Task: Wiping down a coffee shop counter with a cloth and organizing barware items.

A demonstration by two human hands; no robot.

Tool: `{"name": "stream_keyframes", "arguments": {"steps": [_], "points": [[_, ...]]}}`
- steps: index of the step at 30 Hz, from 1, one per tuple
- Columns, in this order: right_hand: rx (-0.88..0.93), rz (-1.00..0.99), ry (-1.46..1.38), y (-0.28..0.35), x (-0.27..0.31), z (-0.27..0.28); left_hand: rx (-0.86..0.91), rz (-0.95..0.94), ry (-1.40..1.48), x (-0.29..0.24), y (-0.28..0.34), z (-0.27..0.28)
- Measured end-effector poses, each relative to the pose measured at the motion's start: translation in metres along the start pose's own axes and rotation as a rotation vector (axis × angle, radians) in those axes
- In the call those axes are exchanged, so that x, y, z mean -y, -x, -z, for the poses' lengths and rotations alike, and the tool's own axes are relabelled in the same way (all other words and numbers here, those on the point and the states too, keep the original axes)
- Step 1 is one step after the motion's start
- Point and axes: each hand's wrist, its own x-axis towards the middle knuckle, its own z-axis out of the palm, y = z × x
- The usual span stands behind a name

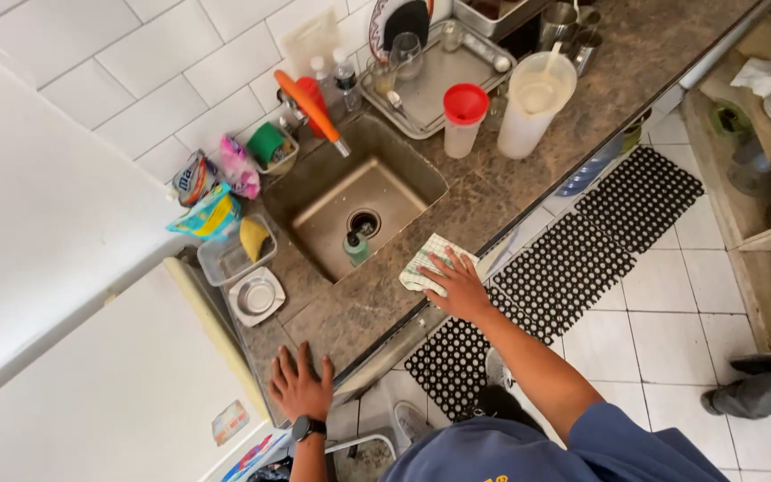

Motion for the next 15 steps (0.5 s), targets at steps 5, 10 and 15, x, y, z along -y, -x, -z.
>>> {"name": "stream_keyframes", "arguments": {"steps": [5,10,15], "points": [[0.125,-0.172,0.092,-0.035,-0.083,0.023,0.06,0.068,-0.02,0.01,0.005,-0.025],[0.175,-0.33,0.034,-0.054,-0.129,0.036,0.193,0.301,-0.03,-0.016,0.002,-0.064],[0.057,-0.165,0.031,-0.046,-0.138,0.026,0.148,0.474,-0.242,-0.055,-0.009,-0.068]]}}
